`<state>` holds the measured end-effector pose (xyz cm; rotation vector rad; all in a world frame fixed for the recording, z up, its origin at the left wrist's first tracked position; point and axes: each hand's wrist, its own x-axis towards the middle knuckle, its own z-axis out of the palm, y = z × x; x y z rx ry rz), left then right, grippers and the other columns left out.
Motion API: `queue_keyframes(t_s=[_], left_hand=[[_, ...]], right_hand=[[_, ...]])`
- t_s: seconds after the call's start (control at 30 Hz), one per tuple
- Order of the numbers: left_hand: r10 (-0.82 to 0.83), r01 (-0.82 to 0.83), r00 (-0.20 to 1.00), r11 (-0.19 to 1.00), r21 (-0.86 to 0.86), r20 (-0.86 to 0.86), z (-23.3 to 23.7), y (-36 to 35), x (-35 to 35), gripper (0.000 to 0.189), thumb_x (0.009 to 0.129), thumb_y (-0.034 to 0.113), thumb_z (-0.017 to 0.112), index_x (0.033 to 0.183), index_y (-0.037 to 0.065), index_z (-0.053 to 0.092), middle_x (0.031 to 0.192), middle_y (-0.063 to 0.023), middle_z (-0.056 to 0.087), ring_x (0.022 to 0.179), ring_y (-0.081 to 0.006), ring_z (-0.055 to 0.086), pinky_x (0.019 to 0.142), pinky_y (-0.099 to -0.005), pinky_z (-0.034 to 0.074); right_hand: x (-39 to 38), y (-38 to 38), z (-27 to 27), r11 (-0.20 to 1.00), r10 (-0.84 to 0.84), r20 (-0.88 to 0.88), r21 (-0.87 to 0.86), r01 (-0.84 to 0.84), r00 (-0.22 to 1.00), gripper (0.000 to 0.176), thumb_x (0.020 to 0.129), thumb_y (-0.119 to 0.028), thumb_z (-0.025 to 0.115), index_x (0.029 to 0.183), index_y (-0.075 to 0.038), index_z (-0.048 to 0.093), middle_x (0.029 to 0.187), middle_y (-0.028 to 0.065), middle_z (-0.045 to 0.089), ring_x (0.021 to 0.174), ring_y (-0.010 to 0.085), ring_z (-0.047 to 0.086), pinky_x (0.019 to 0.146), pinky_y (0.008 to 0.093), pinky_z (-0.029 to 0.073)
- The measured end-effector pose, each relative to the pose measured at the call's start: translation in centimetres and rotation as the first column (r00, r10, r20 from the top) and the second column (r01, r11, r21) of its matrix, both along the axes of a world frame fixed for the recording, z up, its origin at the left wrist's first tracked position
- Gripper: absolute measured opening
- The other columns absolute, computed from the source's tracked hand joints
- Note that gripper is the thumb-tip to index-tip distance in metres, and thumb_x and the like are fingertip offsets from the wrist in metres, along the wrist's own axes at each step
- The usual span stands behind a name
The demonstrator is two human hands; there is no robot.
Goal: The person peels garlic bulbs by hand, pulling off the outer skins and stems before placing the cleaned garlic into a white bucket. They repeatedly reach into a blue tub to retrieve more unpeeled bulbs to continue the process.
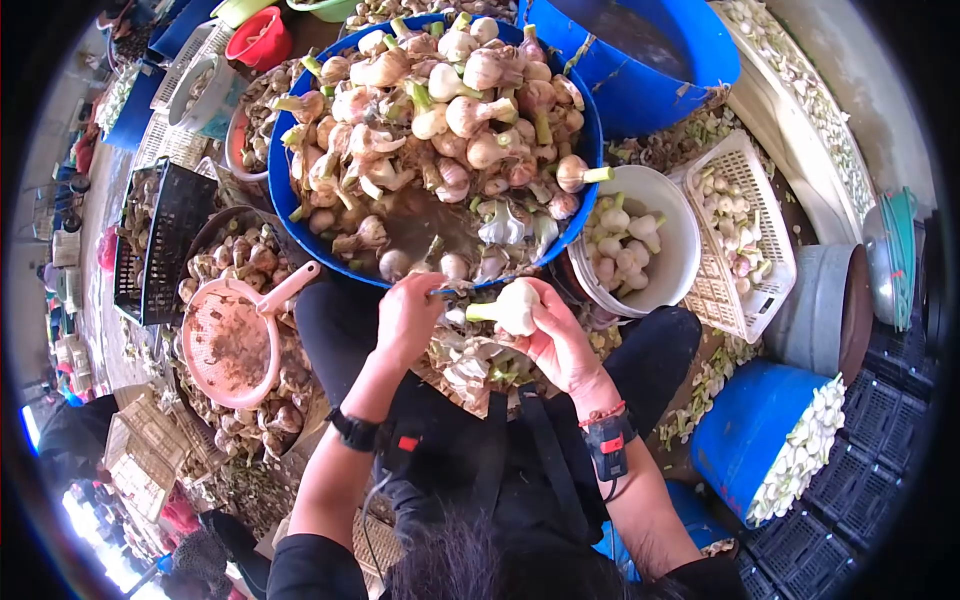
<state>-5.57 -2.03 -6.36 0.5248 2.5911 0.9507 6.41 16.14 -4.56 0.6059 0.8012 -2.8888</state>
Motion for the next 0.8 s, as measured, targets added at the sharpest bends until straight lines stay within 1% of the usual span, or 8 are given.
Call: queue_keyframes(t_s=[0.07, 0.13, 0.2, 0.37, 0.53, 0.6, 0.7, 0.8], left_hand=[[-0.045, -0.167, 0.892, 0.891, 0.423, 0.449, 1.7, 1.0, 1.5, 0.022, 0.080, 0.008, 0.063, 0.101, 0.004, 0.066, 0.097, -0.0150, 0.065, 0.089, -0.0245, 0.064, 0.079, -0.0293, 0.048], [-0.148, 0.072, 0.967, 0.939, 0.337, 0.206, 4.0, 1.9, 1.9, 0.019, 0.083, 0.011, 0.063, 0.101, 0.007, 0.067, 0.092, -0.0120, 0.066, 0.084, -0.0245, 0.065, 0.074, -0.0303, 0.049], [-0.128, 0.102, 0.987, 0.965, 0.243, 0.092, 4.3, 2.2, 2.2, 0.016, 0.083, 0.012, 0.062, 0.098, 0.007, 0.067, 0.087, -0.0112, 0.067, 0.078, -0.0266, 0.065, 0.068, -0.0320, 0.050], [-0.131, 0.120, 0.991, 0.957, 0.264, 0.024, 4.3, 2.6, 2.9, 0.014, 0.083, 0.013, 0.063, 0.094, 0.006, 0.067, 0.083, -0.0109, 0.066, 0.073, -0.0282, 0.064, 0.063, -0.0334, 0.050], [-0.103, 0.132, 0.985, 0.965, 0.228, -0.135, 4.3, 2.7, 3.8, 0.010, 0.082, 0.011, 0.063, 0.090, 0.006, 0.067, 0.081, -0.0125, 0.065, 0.069, -0.0296, 0.063, 0.061, -0.0344, 0.050], [-0.094, 0.122, 0.988, 0.962, 0.244, -0.123, 3.4, 2.7, 3.8, 0.009, 0.082, 0.009, 0.062, 0.089, 0.004, 0.066, 0.077, -0.0112, 0.065, 0.063, -0.0223, 0.063, 0.059, -0.0311, 0.050], [0.030, -0.215, 0.868, 0.922, 0.321, 0.495, 1.4, 2.4, 3.2, 0.010, 0.082, 0.007, 0.061, 0.088, -0.001, 0.063, 0.069, -0.0049, 0.062, 0.063, -0.0051, 0.053, 0.059, -0.0243, 0.046], [0.062, -0.262, 0.873, 0.896, 0.358, 0.484, 1.1, 1.7, 3.7, 0.010, 0.081, 0.007, 0.061, 0.088, 0.000, 0.063, 0.070, -0.0053, 0.062, 0.063, -0.0068, 0.055, 0.060, -0.0241, 0.047]], right_hand=[[-0.4, -0.1, -0.4, 0.996, 0.089, 0.039, -0.011, -0.089, 0.995, 0.051, 0.088, -0.025, 0.059, 0.131, -0.008, 0.037, 0.113, 0.0070, 0.055, 0.104, 0.0182, 0.056, 0.086, 0.0314, 0.049], [-0.7, -0.7, -0.1, 0.992, 0.115, 0.089, 0.035, -0.118, 0.989, 0.055, 0.088, -0.031, 0.060, 0.132, -0.007, 0.039, 0.111, 0.0032, 0.055, 0.101, 0.0132, 0.056, 0.084, 0.0276, 0.048], [-0.6, -1.2, -0.7, 0.976, 0.140, 0.111, 0.154, -0.157, 0.984, 0.059, 0.085, -0.036, 0.064, 0.131, -0.006, 0.042, 0.110, -0.0007, 0.054, 0.096, 0.0078, 0.054, 0.079, 0.0232, 0.045], [-0.3, -0.9, -0.2, 0.977, 0.121, 0.138, 0.156, -0.142, 0.983, 0.064, 0.082, -0.042, 0.067, 0.130, -0.006, 0.045, 0.105, -0.0024, 0.056, 0.094, 0.0059, 0.053, 0.076, 0.0204, 0.044], [-0.4, -1.1, 0.1, 0.972, 0.131, 0.155, 0.172, -0.157, 0.979, 0.067, 0.080, -0.040, 0.069, 0.130, -0.002, 0.044, 0.110, 0.0018, 0.056, 0.098, 0.0089, 0.054, 0.085, 0.0246, 0.046], [0.0, -0.7, -0.7, 0.940, 0.181, 0.120, 0.271, -0.207, 0.976, 0.069, 0.080, -0.036, 0.070, 0.132, 0.000, 0.042, 0.112, 0.0027, 0.055, 0.102, 0.0097, 0.053, 0.087, 0.0257, 0.046], [0.9, -1.0, -0.7, 0.887, 0.275, 0.018, 0.382, -0.261, 0.961, 0.072, 0.080, -0.029, 0.071, 0.135, 0.001, 0.036, 0.118, 0.0045, 0.052, 0.107, 0.0108, 0.051, 0.090, 0.0270, 0.045], [0.9, -1.2, 0.0, 0.910, 0.278, -0.061, 0.336, -0.242, 0.959, 0.070, 0.081, -0.024, 0.070, 0.136, 0.001, 0.034, 0.123, 0.0057, 0.048, 0.109, 0.0115, 0.049, 0.091, 0.0265, 0.044]])
